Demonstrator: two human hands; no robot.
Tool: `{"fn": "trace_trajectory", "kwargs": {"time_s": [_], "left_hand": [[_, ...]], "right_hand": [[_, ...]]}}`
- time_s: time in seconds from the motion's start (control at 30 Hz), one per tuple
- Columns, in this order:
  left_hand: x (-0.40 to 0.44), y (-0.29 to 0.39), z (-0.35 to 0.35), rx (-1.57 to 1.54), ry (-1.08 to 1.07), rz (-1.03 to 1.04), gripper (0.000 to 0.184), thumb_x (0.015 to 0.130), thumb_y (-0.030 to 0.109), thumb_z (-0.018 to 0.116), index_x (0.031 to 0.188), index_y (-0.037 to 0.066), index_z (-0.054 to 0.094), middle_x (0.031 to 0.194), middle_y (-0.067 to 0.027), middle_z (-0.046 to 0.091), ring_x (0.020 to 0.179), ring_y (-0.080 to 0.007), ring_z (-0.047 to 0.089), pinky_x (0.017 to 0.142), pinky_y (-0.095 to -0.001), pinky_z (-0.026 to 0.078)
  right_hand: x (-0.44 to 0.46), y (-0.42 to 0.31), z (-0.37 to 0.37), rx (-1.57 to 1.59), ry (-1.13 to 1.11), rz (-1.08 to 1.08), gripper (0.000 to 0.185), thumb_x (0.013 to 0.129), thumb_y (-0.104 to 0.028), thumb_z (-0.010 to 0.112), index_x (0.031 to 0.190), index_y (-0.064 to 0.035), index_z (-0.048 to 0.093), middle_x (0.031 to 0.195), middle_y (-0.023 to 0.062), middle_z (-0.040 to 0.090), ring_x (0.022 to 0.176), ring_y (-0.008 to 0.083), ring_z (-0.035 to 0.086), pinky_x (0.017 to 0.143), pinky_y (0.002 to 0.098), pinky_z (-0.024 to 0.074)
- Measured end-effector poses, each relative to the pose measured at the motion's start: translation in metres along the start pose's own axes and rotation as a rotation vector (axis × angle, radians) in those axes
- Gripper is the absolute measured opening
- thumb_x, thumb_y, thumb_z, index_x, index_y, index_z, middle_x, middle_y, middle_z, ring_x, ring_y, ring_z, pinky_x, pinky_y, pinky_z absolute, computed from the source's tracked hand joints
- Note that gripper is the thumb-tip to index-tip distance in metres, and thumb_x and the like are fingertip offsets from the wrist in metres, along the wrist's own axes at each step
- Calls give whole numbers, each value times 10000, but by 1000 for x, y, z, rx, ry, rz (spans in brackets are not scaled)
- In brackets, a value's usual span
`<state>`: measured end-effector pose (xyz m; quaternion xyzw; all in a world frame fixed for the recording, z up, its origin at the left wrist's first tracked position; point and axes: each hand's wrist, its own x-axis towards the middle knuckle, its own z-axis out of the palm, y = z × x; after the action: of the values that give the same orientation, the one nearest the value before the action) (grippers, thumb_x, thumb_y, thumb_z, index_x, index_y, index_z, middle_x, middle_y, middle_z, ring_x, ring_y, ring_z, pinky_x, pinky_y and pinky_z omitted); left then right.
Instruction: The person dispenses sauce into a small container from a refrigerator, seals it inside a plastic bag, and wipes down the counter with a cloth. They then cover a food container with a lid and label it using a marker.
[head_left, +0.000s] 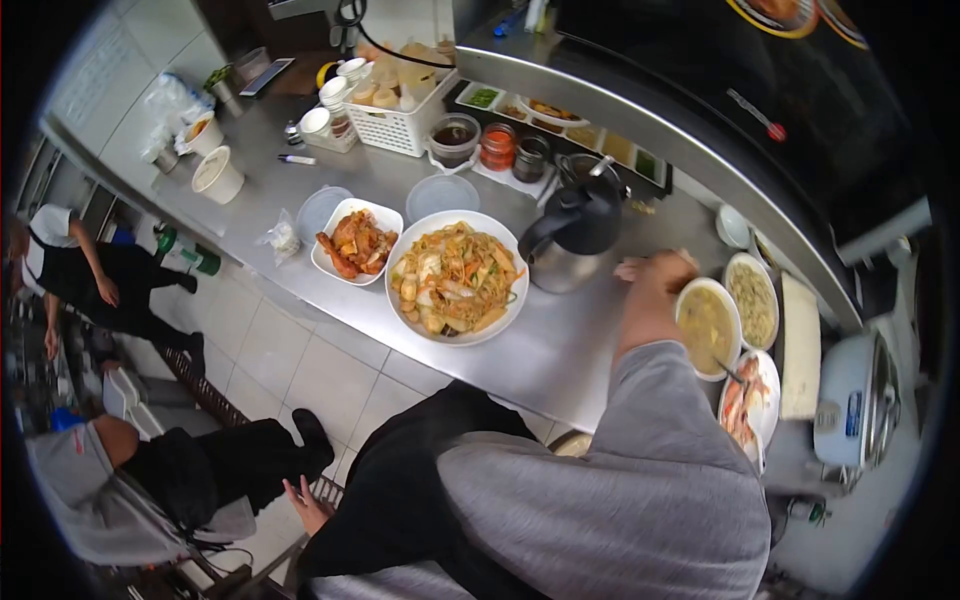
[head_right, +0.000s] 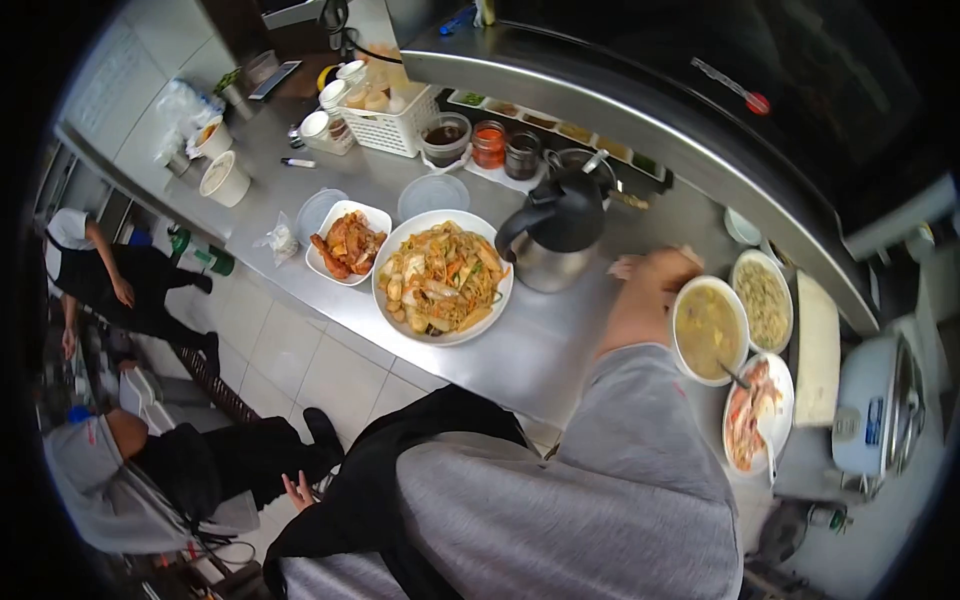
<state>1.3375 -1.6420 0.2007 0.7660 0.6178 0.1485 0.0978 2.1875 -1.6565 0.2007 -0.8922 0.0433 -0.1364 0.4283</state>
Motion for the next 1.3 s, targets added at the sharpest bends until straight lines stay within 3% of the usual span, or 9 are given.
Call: {"fn": "trace_trajectory", "kwargs": {"time_s": [0.47, 0.53, 0.67, 0.8, 0.83, 0.9, 1.0, 1.17, 1.3], "left_hand": [[-53, 69, -44, 50, -272, -508, 626, 739, 14, 612, 1323, 145, 427, 1499, -158, 111, 1255, -365, 410, 947, -398, 444], [-60, 37, -23, 48, -309, -438, 622, 740, 22, 620, 1321, 142, 435, 1499, -158, 112, 1253, -365, 413, 949, -396, 443], [-28, -44, 31, -159, -339, -369, 580, 764, 74, 639, 1315, 128, 465, 1498, -168, 111, 1180, -340, 456, 923, -374, 441], [35, -117, 100, -108, -369, 14, 490, 838, 188, 637, 1302, 108, 502, 1489, -196, 117, 946, -284, 531, 842, -345, 439], [54, -110, 106, -75, -217, 293, 505, 826, 184, 646, 1304, 114, 500, 1485, -199, 132, 897, -281, 544, 829, -352, 431], [109, -96, 103, -91, -479, 111, 542, 804, 184, 653, 1313, 116, 478, 1476, -221, 132, 1077, -368, 514, 864, -392, 446], [152, -31, 79, -110, -423, 335, 539, 789, 98, 640, 1300, 89, 468, 1459, -241, 153, 1129, -418, 487, 880, -415, 469], [189, 15, 65, -84, -411, 440, 521, 768, 10, 633, 1265, 66, 486, 1457, -227, 171, 1107, -412, 510, 877, -413, 472], [198, 11, 61, -120, -452, 437, 527, 768, 14, 642, 1268, 81, 489, 1463, -216, 168, 1116, -399, 507, 876, -405, 474]], "right_hand": [[134, 9, 71, 624, -463, 121, 345, 887, -248, 459, 1113, -24, 592, 1059, 137, 629, 901, 211, 619, 783, 319, 477], [102, -1, 79, 767, -554, 130, 370, 895, -263, 449, 1139, -27, 595, 1079, 139, 628, 915, 205, 618, 796, 314, 478], [3, -16, 24, -471, -361, -185, 293, 943, -220, 414, 1185, -104, 531, 878, 110, 602, 736, 234, 582, 617, 347, 457], [-126, -27, -34, -243, -240, -747, 394, 905, -83, 360, 1267, 32, 466, 1226, 193, 545, 1171, 316, 484, 1016, 387, 344], [-160, -35, -55, -201, -308, -744, 409, 896, -71, 365, 1283, 29, 451, 1255, 191, 527, 1197, 326, 463, 1037, 393, 328], [-222, -41, -93, -145, -406, -768, 427, 882, -55, 375, 1297, 26, 438, 1284, 187, 509, 1224, 326, 446, 1059, 405, 311], [-280, -33, -140, -154, -632, -903, 435, 890, -106, 354, 1296, 19, 448, 1332, 205, 457, 1223, 331, 447, 1073, 417, 285], [-256, -1, -198, -28, -298, -289, 367, 904, -50, 341, 1228, 11, 504, 1217, 227, 533, 1145, 367, 489, 1028, 419, 332], [-197, 134, -312, 295, 71, 227, 359, 933, -281, 430, 1167, -33, 546, 1071, 85, 603, 995, 187, 528, 895, 317, 376]]}}
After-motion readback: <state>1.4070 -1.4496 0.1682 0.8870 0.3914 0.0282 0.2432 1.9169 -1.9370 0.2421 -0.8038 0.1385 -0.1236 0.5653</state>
